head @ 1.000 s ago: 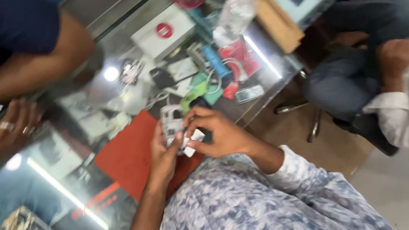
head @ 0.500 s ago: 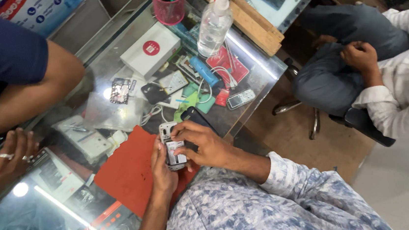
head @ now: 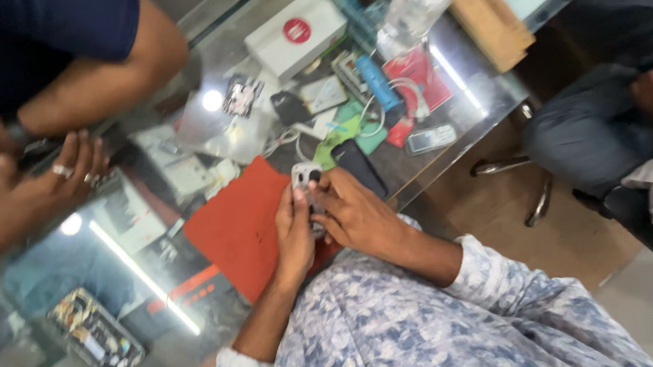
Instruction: The person handles a disassembled white smartphone, repeatedly inserting and removing the battery, and wiping the interior with a cloth. The person also picks up and examines a black phone case and a small circular component before returning to the white phone.
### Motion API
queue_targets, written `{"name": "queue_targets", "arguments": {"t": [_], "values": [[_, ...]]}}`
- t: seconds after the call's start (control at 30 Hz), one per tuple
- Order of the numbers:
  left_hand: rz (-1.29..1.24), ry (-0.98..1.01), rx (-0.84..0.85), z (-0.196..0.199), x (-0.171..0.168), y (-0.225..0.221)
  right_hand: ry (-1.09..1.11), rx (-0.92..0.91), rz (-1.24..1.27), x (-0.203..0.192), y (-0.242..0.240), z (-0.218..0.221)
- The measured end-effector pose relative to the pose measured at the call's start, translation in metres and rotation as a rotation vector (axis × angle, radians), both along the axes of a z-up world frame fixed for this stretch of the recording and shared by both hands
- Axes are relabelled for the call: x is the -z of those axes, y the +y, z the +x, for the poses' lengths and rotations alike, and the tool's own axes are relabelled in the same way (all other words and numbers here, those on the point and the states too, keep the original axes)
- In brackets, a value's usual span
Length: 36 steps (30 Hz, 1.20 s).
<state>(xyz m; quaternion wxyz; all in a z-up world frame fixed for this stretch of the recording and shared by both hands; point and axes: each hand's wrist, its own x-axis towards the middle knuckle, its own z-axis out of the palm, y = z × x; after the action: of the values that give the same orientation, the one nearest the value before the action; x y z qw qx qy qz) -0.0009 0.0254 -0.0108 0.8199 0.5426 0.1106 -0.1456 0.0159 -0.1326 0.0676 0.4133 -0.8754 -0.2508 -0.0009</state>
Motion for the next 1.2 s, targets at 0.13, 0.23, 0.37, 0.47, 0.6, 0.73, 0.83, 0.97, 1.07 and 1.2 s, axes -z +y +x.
{"name": "queue_targets", "arguments": {"t": [0.13,0.23,0.37,0.47,0.6,0.73,0.83,0.97,1.07,1.2], "values": [[0.216,-0.187,0.002,-0.001,0.011,0.005,-0.085,-0.028,-0.013,0.002,0.003,0.0],[0.16,-0.131,0.023,-0.001,0.004,0.005,-0.054,-0.035,0.051,0.005,0.0,0.002],[0.039,-0.091,0.021,0.0,-0.003,0.003,0.134,0.035,0.195,0.008,-0.003,-0.003],[-0.022,-0.112,0.012,0.003,-0.004,0.002,0.116,0.06,0.164,0.006,-0.002,-0.003],[-0.148,-0.014,-0.02,0.003,-0.007,0.001,0.02,0.029,0.09,0.004,-0.001,-0.002],[-0.24,0.001,-0.032,0.003,-0.009,0.002,0.028,0.006,0.108,0.006,0.001,0.002],[-0.24,0.004,-0.052,0.001,-0.005,0.001,0.031,-0.003,0.09,0.006,0.0,0.001],[-0.162,-0.035,-0.043,0.001,-0.002,0.002,-0.016,-0.031,0.054,0.006,0.002,0.002],[-0.128,-0.078,-0.012,0.002,-0.002,0.003,-0.082,-0.041,0.014,0.005,0.005,0.001],[-0.193,-0.091,-0.006,0.002,0.002,0.005,-0.183,-0.047,-0.076,0.002,-0.001,0.006]]}}
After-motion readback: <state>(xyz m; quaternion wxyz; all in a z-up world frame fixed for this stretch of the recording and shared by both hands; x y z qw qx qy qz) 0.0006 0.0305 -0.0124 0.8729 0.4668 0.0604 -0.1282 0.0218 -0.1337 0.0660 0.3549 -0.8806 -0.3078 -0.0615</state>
